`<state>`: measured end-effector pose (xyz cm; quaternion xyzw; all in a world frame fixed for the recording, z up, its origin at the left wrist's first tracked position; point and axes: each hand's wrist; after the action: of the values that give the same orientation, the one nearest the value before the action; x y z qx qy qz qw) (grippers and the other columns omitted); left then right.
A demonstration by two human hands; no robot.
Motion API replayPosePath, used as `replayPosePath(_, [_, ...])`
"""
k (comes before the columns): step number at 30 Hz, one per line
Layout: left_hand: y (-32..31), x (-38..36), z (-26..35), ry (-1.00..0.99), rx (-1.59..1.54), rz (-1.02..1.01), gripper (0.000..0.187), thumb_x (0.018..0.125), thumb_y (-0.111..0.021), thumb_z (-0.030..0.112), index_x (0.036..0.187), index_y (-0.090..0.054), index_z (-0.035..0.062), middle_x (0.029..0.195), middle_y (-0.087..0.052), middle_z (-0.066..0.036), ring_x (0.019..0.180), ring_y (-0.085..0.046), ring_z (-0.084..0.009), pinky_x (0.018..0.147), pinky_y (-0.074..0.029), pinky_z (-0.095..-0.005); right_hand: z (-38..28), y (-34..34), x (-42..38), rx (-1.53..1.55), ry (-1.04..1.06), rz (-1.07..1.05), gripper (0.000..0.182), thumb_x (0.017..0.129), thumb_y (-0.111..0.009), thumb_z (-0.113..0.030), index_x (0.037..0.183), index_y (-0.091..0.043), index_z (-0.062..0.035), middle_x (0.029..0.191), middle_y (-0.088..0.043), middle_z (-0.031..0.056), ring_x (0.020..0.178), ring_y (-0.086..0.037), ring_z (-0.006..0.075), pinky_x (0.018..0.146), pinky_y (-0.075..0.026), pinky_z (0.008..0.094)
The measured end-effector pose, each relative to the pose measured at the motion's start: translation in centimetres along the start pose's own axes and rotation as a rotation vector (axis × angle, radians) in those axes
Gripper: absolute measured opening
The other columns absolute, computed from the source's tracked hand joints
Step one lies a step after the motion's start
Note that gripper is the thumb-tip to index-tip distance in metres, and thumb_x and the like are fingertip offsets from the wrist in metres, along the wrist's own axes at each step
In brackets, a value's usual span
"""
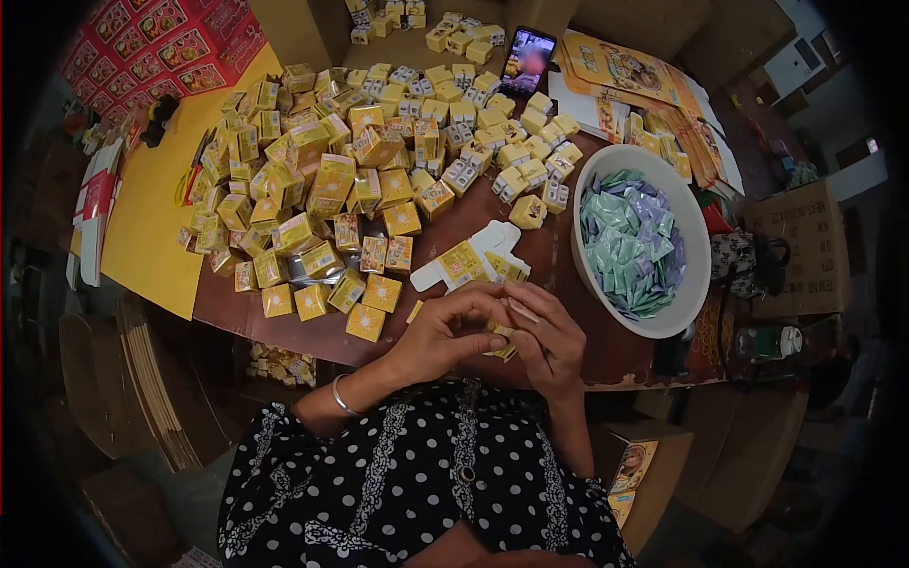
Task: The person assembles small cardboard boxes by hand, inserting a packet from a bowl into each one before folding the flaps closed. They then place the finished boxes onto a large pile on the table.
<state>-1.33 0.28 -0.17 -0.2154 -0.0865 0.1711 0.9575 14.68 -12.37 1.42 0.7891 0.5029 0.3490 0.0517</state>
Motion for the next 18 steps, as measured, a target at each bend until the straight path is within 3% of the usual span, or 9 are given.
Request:
replayPosePath(5, [-0.6, 0.1, 0.6, -0.069, 0.003, 0.097, 0.032, 0.091, -0.073, -0.002, 0.117, -0.055, 0.003, 0.132, -0.055, -0.006, 0.114, -0.059, -0.0121, 0.098, -0.051, -0.0282, -1.0, -1.1, 0.2, 0.068, -0.04, 0.158, 0.031, 0.087, -0.074, -0.011, 0.116, -0.071, 0.0002, 0.121, -0.071, 0.0154, 0.121, -0.063, 0.0355, 0.103, -0.049, 0.0433])
replayPosePath(12, [-1.2, -0.1, 0.5, -0.115, 0.188, 0.115, 0.038, 0.089, -0.071, -0.005, 0.122, -0.053, 0.0035, 0.133, -0.055, -0.009, 0.125, -0.053, -0.0144, 0.106, -0.044, -0.0316, -0.3, -0.5, 0.1, 0.113, 0.007, 0.122, 0.035, 0.077, -0.083, -0.008, 0.111, -0.074, -0.0031, 0.117, -0.073, 0.0114, 0.114, -0.063, 0.0293, 0.1, -0.05, 0.039])
replayPosePath(14, [-1.3, 0.0, 0.7, -0.134, 0.213, 0.115, 0.039, 0.089, -0.071, -0.005, 0.123, -0.053, 0.0034, 0.134, -0.054, -0.01, 0.127, -0.052, -0.0154, 0.106, -0.043, -0.0321, -0.7, -0.5, 0.1, 0.177, -0.124, 0.128, 0.033, 0.074, -0.084, -0.005, 0.105, -0.074, -0.0039, 0.115, -0.073, 0.0102, 0.109, -0.064, 0.0273, 0.097, -0.051, 0.038])
replayPosePath(18, [-1.4, 0.2, 0.7, -0.201, 0.356, 0.083, 0.039, 0.09, -0.07, -0.005, 0.124, -0.053, 0.0027, 0.136, -0.053, -0.012, 0.128, -0.053, -0.0182, 0.106, -0.043, -0.0327, -0.6, -0.2, -0.1, 0.156, -0.132, 0.133, 0.031, 0.072, -0.084, -0.002, 0.101, -0.074, -0.0036, 0.113, -0.073, 0.0101, 0.109, -0.064, 0.0269, 0.096, -0.051, 0.0374])
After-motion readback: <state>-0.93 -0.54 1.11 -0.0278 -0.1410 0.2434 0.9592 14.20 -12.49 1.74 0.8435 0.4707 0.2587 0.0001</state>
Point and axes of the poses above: each hand's wrist, its own x-axis towards the middle knuckle, its own y-axis out of the back of the hand, z = x × y
